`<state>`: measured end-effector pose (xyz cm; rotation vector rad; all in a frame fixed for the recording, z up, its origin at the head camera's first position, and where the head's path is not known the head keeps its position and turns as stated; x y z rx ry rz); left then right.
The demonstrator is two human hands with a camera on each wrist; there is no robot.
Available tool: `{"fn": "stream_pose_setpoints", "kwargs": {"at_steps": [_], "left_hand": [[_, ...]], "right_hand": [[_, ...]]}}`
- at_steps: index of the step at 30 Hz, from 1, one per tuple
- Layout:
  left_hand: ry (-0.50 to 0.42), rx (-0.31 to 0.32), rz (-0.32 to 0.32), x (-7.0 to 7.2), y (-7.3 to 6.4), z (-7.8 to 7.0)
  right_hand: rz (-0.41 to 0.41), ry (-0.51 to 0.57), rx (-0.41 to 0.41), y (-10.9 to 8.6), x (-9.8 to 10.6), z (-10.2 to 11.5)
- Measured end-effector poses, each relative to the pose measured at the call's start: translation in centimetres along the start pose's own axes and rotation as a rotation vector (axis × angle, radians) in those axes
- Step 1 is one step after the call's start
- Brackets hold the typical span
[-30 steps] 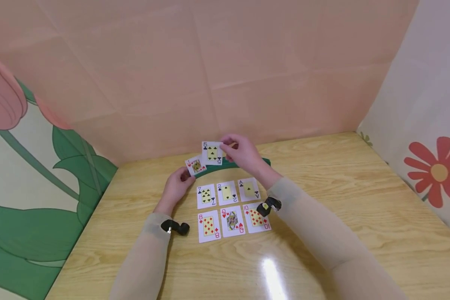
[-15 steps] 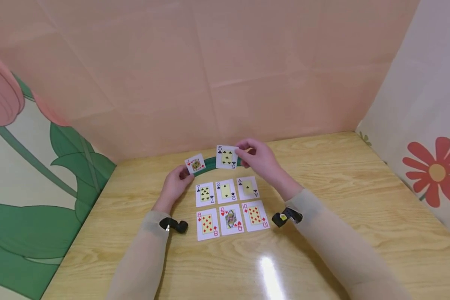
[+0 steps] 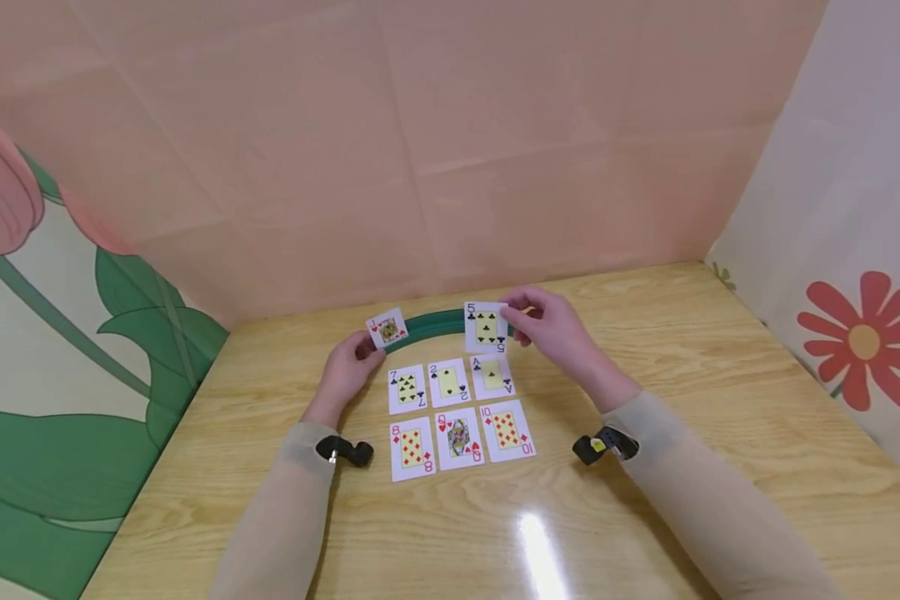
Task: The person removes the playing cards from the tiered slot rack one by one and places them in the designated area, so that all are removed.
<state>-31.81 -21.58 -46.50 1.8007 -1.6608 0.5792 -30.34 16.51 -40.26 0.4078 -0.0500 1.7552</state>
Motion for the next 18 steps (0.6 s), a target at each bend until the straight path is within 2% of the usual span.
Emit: {"fn": "stream_pose_setpoints", "kwargs": {"at_steps": [9, 18], "left_hand": [[-0.003, 0.009, 0.002, -0.1, -0.1, 0.2], [-0.009, 0.011, 0.007, -0.1, 0.1, 0.4]], "right_hand": [[0.028, -0.035, -0.031, -0.5, 1.5, -1.4], [0.106, -0.052, -0.100, -0.5, 3.5, -2.5]]}}
Point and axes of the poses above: each hand's wrist, its own y-axis towards the middle knuckle, its own x-axis out of the back of the hand, z = x × y, the point moved 2 cm from there along y, towards the middle knuckle, and after that the axes turned 3 degrees about y, right-handed, at the moved point
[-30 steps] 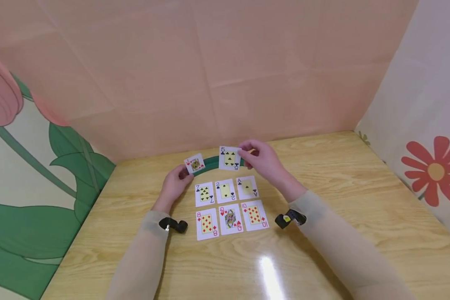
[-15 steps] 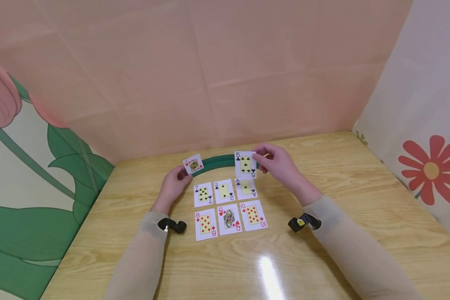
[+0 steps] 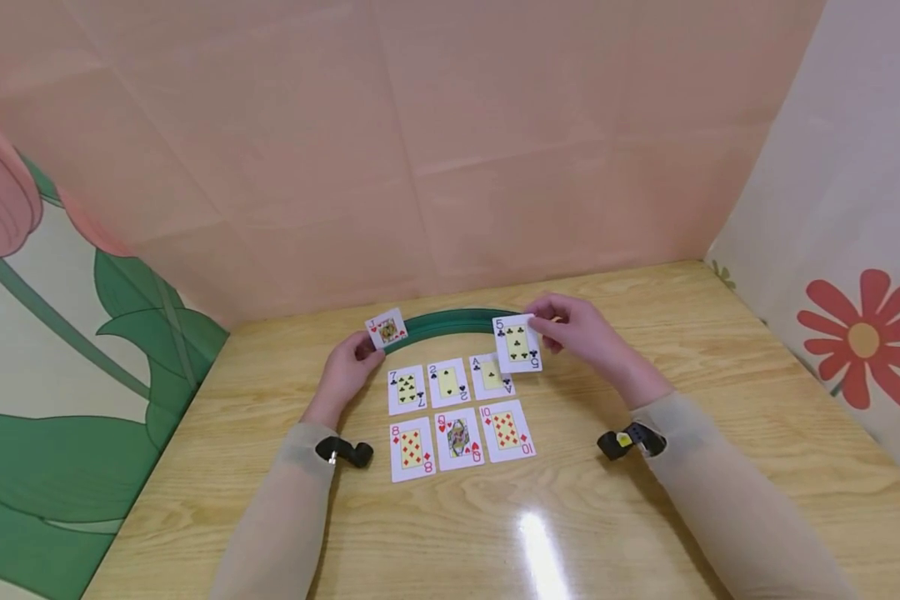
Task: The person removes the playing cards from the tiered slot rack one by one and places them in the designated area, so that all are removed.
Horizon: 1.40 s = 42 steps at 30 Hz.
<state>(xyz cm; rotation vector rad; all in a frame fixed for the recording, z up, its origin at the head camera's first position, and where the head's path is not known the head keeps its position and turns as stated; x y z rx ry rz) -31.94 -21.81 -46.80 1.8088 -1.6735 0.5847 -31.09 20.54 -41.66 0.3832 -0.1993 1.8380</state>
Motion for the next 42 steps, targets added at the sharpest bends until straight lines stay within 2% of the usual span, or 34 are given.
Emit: {"fn": "stream_pose_setpoints", "kwargs": {"at_steps": [8, 14, 21, 30, 42], "left_hand": [[-0.005, 0.005, 0.000, 0.0, -0.2, 0.0], [0.001, 0.016, -0.004, 0.1, -0.3, -0.2], [0.001, 0.013, -0.004, 0.1, -0.3, -0.2], [0.009, 0.006, -0.011, 0.0, -0.2, -0.2], [0.020, -0.004, -0.014, 0.1, -0.3, -0.3]], "right_hand": [[0.078, -0.009, -0.070, 0.1, 0.9, -1.3], [0.106, -0.019, -0.083, 0.1, 1.5, -2.2], [0.108, -0.085, -0.112, 0.3, 1.6, -3.0], [0.077, -0.250, -0.094, 0.5, 1.3, -3.7], [0.081, -0.316, -0.093, 0.5, 1.0, -4.0]]}}
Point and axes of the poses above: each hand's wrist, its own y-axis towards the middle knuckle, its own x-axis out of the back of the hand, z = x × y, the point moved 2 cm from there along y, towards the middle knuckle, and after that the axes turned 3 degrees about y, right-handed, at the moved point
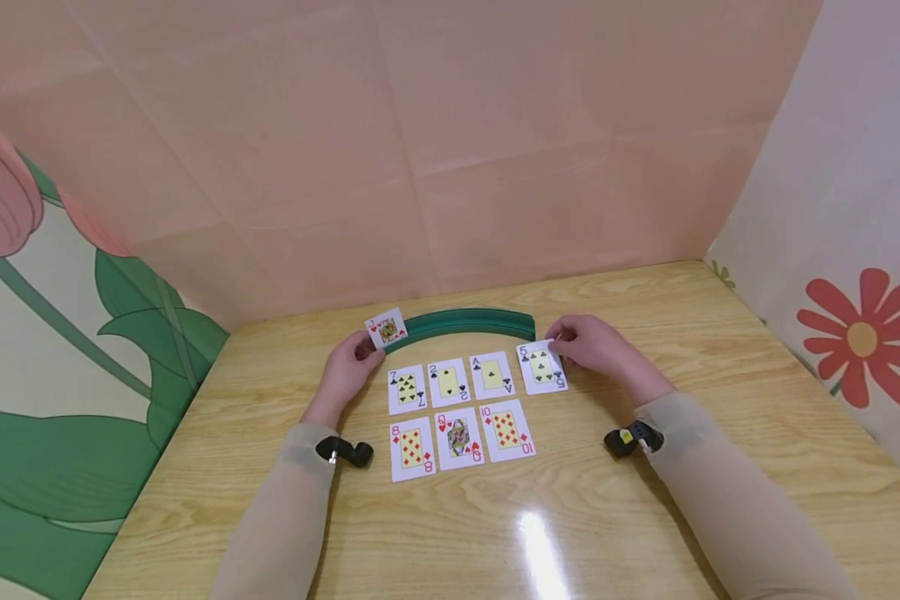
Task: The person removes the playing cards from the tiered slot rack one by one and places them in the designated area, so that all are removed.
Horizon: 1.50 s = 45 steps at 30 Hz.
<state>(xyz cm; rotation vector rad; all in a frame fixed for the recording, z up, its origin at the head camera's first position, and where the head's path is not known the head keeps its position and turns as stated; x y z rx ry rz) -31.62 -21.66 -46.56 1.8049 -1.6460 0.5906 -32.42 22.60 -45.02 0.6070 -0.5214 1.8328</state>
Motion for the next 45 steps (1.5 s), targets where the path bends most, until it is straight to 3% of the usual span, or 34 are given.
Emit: {"fn": "stream_pose_setpoints", "kwargs": {"at_steps": [21, 45], "left_hand": [[-0.011, 0.014, 0.005, 0.0, 0.1, 0.2], [-0.008, 0.013, 0.003, 0.0, 0.4, 0.6]], "right_hand": [[-0.013, -0.096, -0.027, 0.9, -0.6, -0.5], [-0.017, -0.111, -0.032, 1.5, -0.9, -0.7]]}}
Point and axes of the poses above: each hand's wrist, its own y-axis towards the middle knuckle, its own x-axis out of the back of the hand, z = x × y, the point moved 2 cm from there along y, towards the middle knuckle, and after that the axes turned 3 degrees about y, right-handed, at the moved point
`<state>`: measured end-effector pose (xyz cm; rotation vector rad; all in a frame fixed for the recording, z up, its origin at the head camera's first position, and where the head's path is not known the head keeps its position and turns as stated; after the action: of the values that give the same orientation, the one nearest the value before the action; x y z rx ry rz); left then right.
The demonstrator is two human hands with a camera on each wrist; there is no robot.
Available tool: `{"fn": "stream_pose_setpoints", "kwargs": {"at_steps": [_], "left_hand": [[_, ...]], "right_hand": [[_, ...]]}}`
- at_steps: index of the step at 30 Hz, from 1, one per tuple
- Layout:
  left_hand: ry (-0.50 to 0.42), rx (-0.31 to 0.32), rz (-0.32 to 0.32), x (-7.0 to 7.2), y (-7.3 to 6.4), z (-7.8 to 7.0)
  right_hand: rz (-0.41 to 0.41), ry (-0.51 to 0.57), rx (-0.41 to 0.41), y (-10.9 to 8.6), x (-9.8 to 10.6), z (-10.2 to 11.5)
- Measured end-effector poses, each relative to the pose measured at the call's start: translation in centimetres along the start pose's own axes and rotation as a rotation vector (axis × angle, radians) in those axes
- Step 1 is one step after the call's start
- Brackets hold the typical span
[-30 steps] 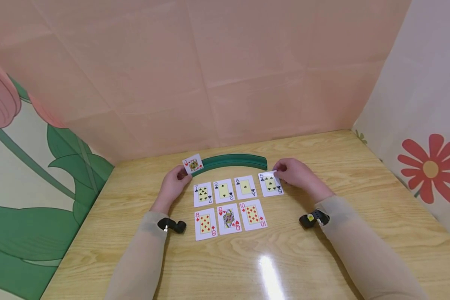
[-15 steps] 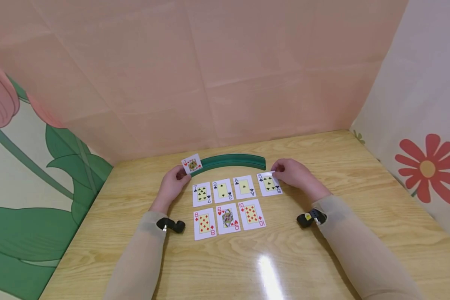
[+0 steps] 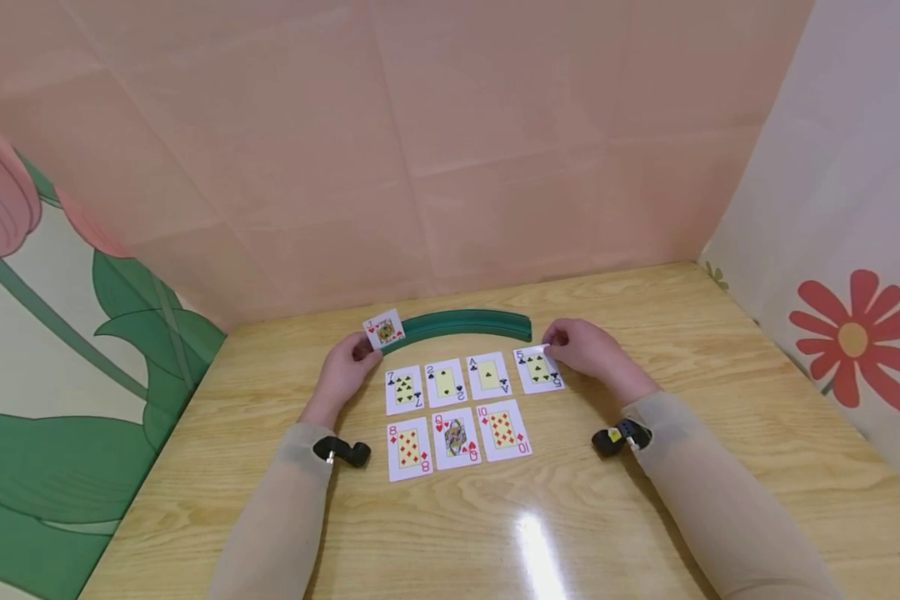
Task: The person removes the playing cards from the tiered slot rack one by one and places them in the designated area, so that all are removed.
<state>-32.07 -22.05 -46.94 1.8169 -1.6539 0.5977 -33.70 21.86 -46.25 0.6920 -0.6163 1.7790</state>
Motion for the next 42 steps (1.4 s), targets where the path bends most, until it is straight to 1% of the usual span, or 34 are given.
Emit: {"fn": "stream_pose_setpoints", "kwargs": {"at_steps": [14, 25, 33, 42], "left_hand": [[0.006, -0.004, 0.001, -0.02, 0.02, -0.06], [0.000, -0.005, -0.003, 0.07, 0.01, -0.04], [0.000, -0.020, 0.000, 0.10, -0.03, -0.17], [0.010, -0.017, -0.005, 0.07, -0.02, -0.13]], "right_hand": [[-0.001, -0.003, 0.012, -0.34, 0.13, 0.37], [-0.015, -0.011, 0.015, -0.22, 0.04, 0.31], [-0.022, 0.003, 0.008, -0.09, -0.01, -0.22], [-0.017, 0.015, 0.027, -0.45, 0.04, 0.14]]}}
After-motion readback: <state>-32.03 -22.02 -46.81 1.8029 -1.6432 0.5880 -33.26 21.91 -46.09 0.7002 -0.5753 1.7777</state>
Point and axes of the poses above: each hand's wrist, its own y-axis towards the middle knuckle, its own x-axis out of the back of the hand, z = x × y, the point moved 2 cm from there along y, towards the middle knuckle, and after that the axes turned 3 degrees about y, right-handed, at the moved point
